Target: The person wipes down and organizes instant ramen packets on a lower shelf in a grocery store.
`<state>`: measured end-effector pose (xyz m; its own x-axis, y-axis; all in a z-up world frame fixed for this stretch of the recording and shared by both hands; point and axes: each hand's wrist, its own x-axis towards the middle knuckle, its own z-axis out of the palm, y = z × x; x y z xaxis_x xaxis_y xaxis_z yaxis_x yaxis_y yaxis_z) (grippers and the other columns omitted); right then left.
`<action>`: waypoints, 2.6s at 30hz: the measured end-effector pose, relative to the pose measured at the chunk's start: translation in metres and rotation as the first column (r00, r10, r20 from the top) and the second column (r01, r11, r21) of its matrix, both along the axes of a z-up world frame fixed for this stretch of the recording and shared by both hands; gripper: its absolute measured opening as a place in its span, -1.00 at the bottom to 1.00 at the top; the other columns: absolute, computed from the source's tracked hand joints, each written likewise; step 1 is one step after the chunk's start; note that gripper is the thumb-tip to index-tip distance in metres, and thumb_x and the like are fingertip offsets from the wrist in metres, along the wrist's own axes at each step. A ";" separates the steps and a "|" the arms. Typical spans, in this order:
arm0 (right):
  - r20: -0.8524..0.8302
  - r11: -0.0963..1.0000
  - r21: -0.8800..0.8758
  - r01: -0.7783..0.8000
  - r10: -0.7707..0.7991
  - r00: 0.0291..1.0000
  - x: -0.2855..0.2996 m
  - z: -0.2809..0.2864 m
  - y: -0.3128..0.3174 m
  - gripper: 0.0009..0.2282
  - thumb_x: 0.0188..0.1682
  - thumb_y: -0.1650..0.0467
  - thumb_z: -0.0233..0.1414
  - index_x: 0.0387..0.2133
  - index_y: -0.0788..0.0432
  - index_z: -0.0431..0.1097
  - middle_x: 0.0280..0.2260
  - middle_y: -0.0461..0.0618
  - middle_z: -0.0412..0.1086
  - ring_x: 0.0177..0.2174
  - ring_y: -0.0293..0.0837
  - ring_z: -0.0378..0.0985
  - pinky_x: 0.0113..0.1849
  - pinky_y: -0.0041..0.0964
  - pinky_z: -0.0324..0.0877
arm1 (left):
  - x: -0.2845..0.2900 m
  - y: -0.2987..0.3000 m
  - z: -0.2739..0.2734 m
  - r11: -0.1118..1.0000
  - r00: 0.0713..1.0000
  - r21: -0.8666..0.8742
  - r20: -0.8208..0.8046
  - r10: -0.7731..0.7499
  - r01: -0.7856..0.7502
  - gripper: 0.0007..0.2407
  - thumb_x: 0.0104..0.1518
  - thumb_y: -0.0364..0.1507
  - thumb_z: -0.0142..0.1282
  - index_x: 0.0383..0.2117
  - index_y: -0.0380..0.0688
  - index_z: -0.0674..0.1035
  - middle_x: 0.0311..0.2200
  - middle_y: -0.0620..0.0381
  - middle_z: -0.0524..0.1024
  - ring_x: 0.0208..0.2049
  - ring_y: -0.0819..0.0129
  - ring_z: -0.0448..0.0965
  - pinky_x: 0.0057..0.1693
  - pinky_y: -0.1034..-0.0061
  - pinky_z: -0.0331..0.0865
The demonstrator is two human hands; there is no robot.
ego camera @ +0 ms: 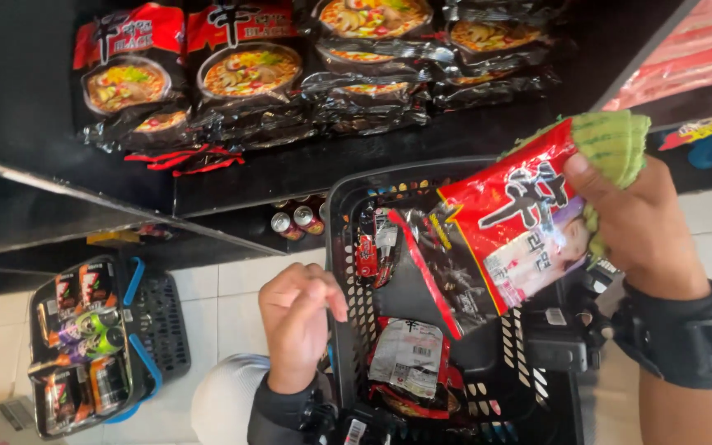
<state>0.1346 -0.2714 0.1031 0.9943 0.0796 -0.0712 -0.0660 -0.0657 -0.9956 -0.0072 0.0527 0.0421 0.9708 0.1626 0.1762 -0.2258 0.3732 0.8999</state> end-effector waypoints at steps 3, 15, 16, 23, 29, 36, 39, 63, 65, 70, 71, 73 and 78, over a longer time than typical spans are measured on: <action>0.024 1.000 -0.003 -0.020 0.020 1.000 -0.002 -0.004 -0.002 -0.73 0.13 0.33 0.05 -0.02 0.30 0.42 -0.23 -0.08 0.51 -0.29 -0.35 0.49 -0.26 -0.40 0.41 | 0.006 -0.010 0.000 0.999 0.999 0.030 0.044 -0.019 0.018 -0.72 0.33 -0.29 0.17 -0.25 -0.36 0.55 -0.34 -0.07 0.58 -0.38 0.28 0.58 -0.20 0.45 0.49; -0.070 0.964 -0.064 -0.259 0.255 0.964 -0.007 -0.005 0.015 -0.69 0.04 0.31 0.05 -0.04 0.27 0.43 -0.26 -0.06 0.57 -0.30 -0.33 0.54 -0.25 -0.33 0.46 | 0.003 -0.077 0.026 0.868 0.866 -0.254 -0.163 -0.473 0.427 0.00 0.03 -0.31 0.45 0.48 -0.20 -0.14 0.44 -0.07 0.11 0.44 0.19 0.13 0.50 0.25 0.01; -0.081 0.958 -0.083 -0.276 0.269 0.960 -0.007 -0.008 0.015 -0.70 0.04 0.31 0.05 -0.07 0.28 0.44 -0.27 -0.05 0.58 -0.30 -0.32 0.54 -0.25 -0.32 0.46 | 0.002 -0.078 0.028 0.865 0.862 -0.273 -0.177 -0.475 0.421 -0.06 0.03 -0.37 0.44 0.47 -0.15 -0.09 0.41 -0.03 0.17 0.41 0.23 0.18 0.48 0.29 0.07; -0.109 0.931 -0.042 -0.362 0.355 0.928 -0.006 -0.017 0.020 -0.73 0.05 0.33 0.05 -0.10 0.30 0.47 -0.29 -0.05 0.59 -0.31 -0.32 0.54 -0.25 -0.32 0.47 | -0.010 -0.079 0.008 0.856 0.816 -0.244 -0.269 -0.511 0.456 -0.41 0.15 -0.47 0.37 0.32 -0.33 0.35 0.16 -0.01 0.51 0.15 0.30 0.50 0.27 0.38 0.40; -0.097 0.926 -0.078 -0.368 0.361 0.928 -0.006 -0.017 0.024 -0.74 0.05 0.34 0.06 -0.11 0.27 0.48 -0.29 -0.08 0.58 -0.30 -0.33 0.53 -0.23 -0.33 0.45 | -0.014 -0.083 -0.008 0.874 0.837 -0.240 -0.267 -0.478 0.423 -0.46 0.18 -0.49 0.32 0.29 -0.30 0.37 0.17 0.04 0.51 0.15 0.35 0.50 0.28 0.41 0.40; -0.076 0.918 -0.076 -0.389 0.383 0.920 -0.005 -0.021 0.022 -0.75 0.06 0.34 0.06 -0.12 0.27 0.48 -0.30 -0.08 0.57 -0.31 -0.34 0.52 -0.24 -0.34 0.45 | -0.015 -0.084 -0.011 0.878 0.831 -0.249 -0.295 -0.471 0.409 -0.48 0.19 -0.51 0.29 0.29 -0.30 0.37 0.17 0.03 0.51 0.15 0.34 0.50 0.28 0.40 0.40; -0.079 0.919 -0.070 -0.388 0.383 0.920 -0.004 -0.022 0.023 -0.75 0.05 0.34 0.06 -0.12 0.27 0.48 -0.30 -0.09 0.57 -0.30 -0.34 0.52 -0.23 -0.34 0.45 | -0.015 -0.085 -0.012 0.879 0.837 -0.237 -0.279 -0.470 0.414 -0.48 0.21 -0.52 0.27 0.31 -0.30 0.37 0.18 0.04 0.50 0.16 0.35 0.49 0.29 0.39 0.39; -0.084 0.923 -0.164 -0.347 0.338 0.938 -0.005 -0.020 0.027 -0.72 0.03 0.31 0.08 -0.08 0.25 0.47 -0.28 -0.10 0.58 -0.29 -0.34 0.51 -0.23 -0.33 0.45 | -0.016 -0.086 -0.013 0.856 0.822 -0.320 -0.281 -0.495 0.405 -0.49 0.20 -0.58 0.24 0.30 -0.29 0.35 0.18 0.03 0.49 0.17 0.33 0.49 0.29 0.38 0.38; -0.099 0.928 -0.140 -0.345 0.333 0.938 -0.004 -0.021 0.026 -0.71 0.04 0.29 0.07 -0.08 0.25 0.46 -0.29 -0.09 0.58 -0.30 -0.32 0.53 -0.24 -0.32 0.47 | -0.016 -0.086 -0.014 0.843 0.822 -0.365 -0.269 -0.502 0.395 -0.49 0.20 -0.57 0.24 0.30 -0.27 0.35 0.17 0.03 0.49 0.17 0.32 0.49 0.29 0.37 0.37; 0.046 0.967 -0.115 -0.229 0.235 0.971 -0.008 -0.016 0.023 -0.67 0.19 0.29 -0.02 0.08 0.27 0.45 -0.23 0.00 0.49 -0.28 -0.26 0.42 -0.26 -0.29 0.33 | -0.016 -0.084 -0.014 0.857 0.838 -0.341 -0.260 -0.481 0.386 -0.50 0.20 -0.59 0.24 0.30 -0.29 0.37 0.17 0.03 0.49 0.17 0.31 0.48 0.30 0.37 0.37; -0.032 0.977 -0.183 -0.113 0.109 0.994 -0.009 -0.018 0.022 -0.67 0.22 0.30 -0.01 0.13 0.26 0.48 -0.31 0.12 0.45 -0.40 -0.16 0.35 -0.39 -0.20 0.25 | -0.016 -0.084 -0.013 0.862 0.843 -0.333 -0.256 -0.473 0.382 -0.50 0.20 -0.59 0.24 0.29 -0.29 0.37 0.17 0.03 0.49 0.17 0.31 0.48 0.30 0.37 0.37; 0.069 0.992 -0.103 -0.068 0.075 0.995 -0.005 -0.019 0.019 -0.67 0.24 0.31 -0.03 0.12 0.29 0.42 -0.20 0.05 0.47 -0.28 -0.22 0.42 -0.26 -0.28 0.34 | -0.015 -0.083 -0.016 0.855 0.848 -0.354 -0.239 -0.474 0.379 -0.50 0.19 -0.60 0.24 0.29 -0.30 0.38 0.17 0.02 0.49 0.18 0.29 0.49 0.31 0.36 0.37; 0.273 0.993 0.119 0.001 -0.034 0.961 -0.006 -0.012 0.018 -0.68 0.31 0.33 -0.09 0.17 0.34 0.31 -0.01 -0.04 0.45 -0.08 -0.28 0.50 -0.01 -0.38 0.43 | -0.014 -0.079 -0.017 0.852 0.862 -0.397 -0.228 -0.452 0.341 -0.49 0.15 -0.64 0.24 0.27 -0.29 0.37 0.17 0.00 0.48 0.18 0.25 0.49 0.31 0.32 0.38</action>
